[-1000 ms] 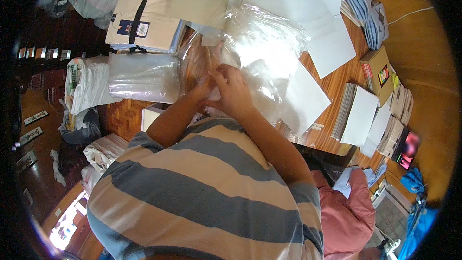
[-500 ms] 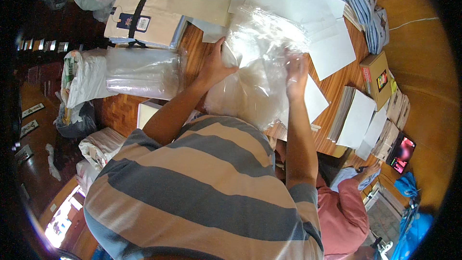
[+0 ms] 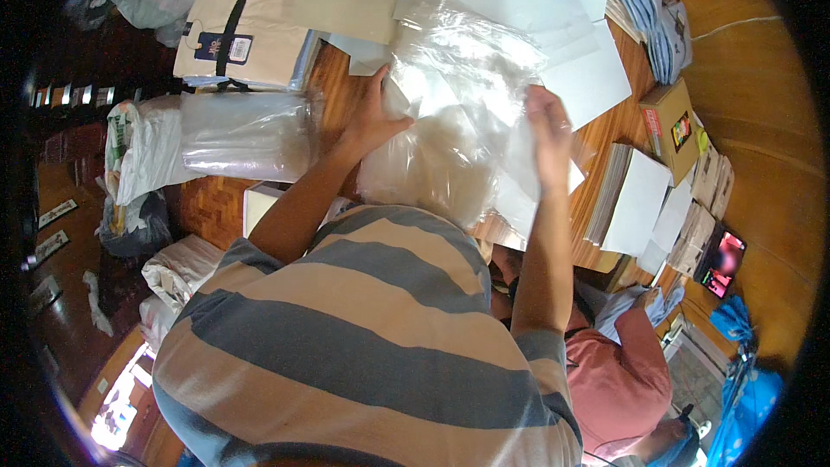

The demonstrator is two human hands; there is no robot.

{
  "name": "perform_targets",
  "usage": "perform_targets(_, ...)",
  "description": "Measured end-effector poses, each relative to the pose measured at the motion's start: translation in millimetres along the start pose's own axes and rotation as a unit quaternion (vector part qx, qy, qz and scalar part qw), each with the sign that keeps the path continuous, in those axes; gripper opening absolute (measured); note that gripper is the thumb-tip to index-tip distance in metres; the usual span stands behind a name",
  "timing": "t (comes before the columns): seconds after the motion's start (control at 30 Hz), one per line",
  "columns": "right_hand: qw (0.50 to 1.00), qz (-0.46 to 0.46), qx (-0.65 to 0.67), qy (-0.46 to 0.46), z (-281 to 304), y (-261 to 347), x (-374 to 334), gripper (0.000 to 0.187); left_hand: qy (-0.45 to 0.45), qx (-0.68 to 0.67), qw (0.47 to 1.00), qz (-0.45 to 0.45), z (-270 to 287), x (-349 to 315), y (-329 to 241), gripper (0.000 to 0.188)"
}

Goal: The person picks up white rectangular sheets from a table and inserts them one at a time into a clear plastic bag, then stacks the filled bag with others.

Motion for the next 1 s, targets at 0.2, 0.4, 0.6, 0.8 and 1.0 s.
perform_targets(0.2, 0.886, 0.213, -0.377, 0.165, -133, 3, -62, 0.062, -0.047, 0.002, 0.996, -0.075, 3, 5, 15, 0.094)
perform_targets(0.4, 0.894, 0.126, -0.405, 0.145, -132, -38, -73, 0.072, 0.007, -0.088, 0.996, 0.029, 6, 12, 20, 0.087)
perform_targets(0.6, 0.872, 0.139, -0.469, -0.025, -75, -44, -51, 0.064, -0.048, 0.004, 0.999, -0.018, 5, -4, 2, 0.085)
perform_targets(0.8, 0.959, 0.108, -0.191, -0.177, -19, -72, -56, 0.065, -0.074, 0.062, 0.993, -0.062, 4, -6, -3, 0.087)
perform_targets(1.0, 0.967, -0.029, -0.212, -0.136, -8, -79, 0, 0.072, -0.010, 0.039, 0.999, -0.018, 4, 15, 10, 0.081)
Point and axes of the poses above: each hand's wrist, its own x-axis towards the middle knuckle, its own z-axis out of the back of the hand, y = z × x, the point moved 9 cm from there along x, towards the middle knuckle, and after that the axes turned 9 degrees about x, right-handed, at the moved point
